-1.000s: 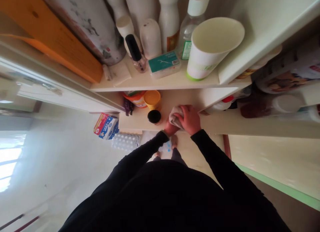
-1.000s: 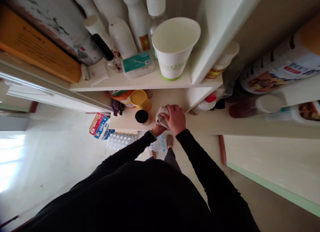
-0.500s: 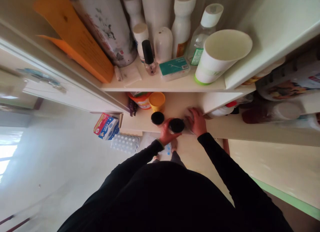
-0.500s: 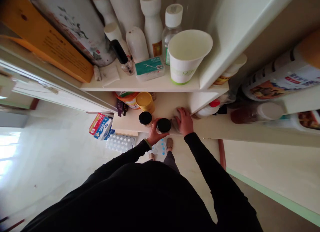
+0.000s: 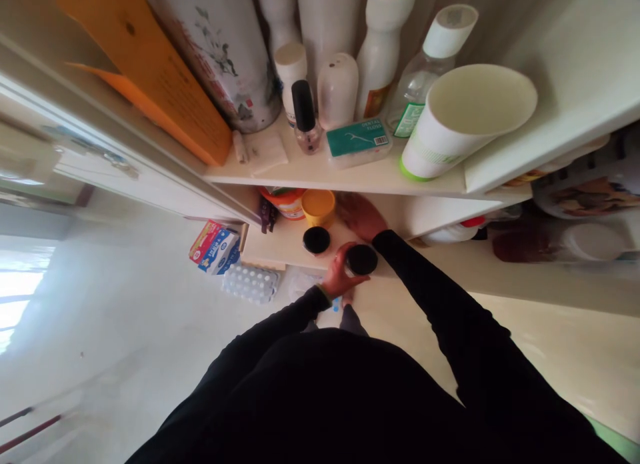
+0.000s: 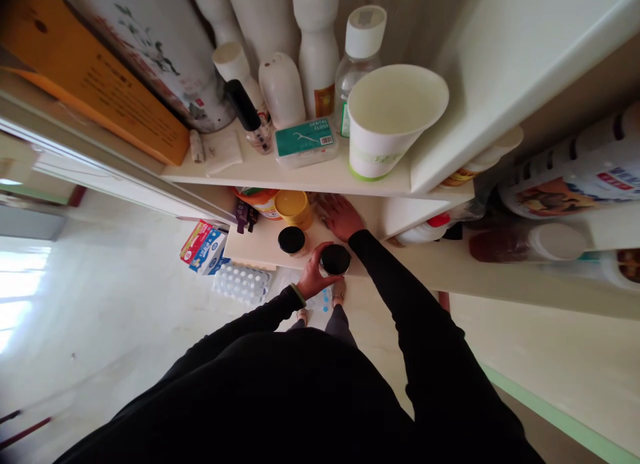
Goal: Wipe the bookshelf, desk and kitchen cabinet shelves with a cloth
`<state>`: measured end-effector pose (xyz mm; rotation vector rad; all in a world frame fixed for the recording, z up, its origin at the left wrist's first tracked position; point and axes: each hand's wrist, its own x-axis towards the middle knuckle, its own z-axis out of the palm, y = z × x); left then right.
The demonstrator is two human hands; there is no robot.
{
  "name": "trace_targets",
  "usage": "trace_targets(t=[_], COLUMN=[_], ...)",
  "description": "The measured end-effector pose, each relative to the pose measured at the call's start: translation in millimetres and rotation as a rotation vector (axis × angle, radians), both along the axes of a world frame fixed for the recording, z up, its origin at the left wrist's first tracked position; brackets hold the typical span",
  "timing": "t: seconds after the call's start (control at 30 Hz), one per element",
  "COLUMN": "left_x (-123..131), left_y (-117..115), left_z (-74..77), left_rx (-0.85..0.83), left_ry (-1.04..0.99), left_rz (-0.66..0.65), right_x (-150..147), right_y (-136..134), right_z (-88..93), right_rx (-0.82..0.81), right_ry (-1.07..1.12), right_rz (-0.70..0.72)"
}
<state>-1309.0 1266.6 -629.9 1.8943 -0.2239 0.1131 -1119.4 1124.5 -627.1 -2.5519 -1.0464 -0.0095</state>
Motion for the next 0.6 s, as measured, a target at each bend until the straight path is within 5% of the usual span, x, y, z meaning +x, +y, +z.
trace_targets(t=[0.2,0.3,0.43,0.6], left_x=[1.2,2.2,2.9,1.9], left_y=[0.8,1.3,0.5,-0.3], left_z=[-1.1,-4.1,-8.3,-10.1], left_rx=[0.012,-0.004,-0.002,0.001], left_ry=[-0.008,-0.037,-0.024,-0.012], left_rz=[-0.003,-0.001,0.014,0.019], right_x=[13.2,0.4,-26.9,-28.1], right_y=[-22.9,-35.5,-35.7,-18.3], right_z=[-1.4,-8.8,-14.0,-9.7], right_rx=[-0.071,-0.094,-0.126,-0.106], right_ry=[0.014,-0.013,-0.023,-0.034], right_rz=[-0.437,-0.545,-0.525,-0.278])
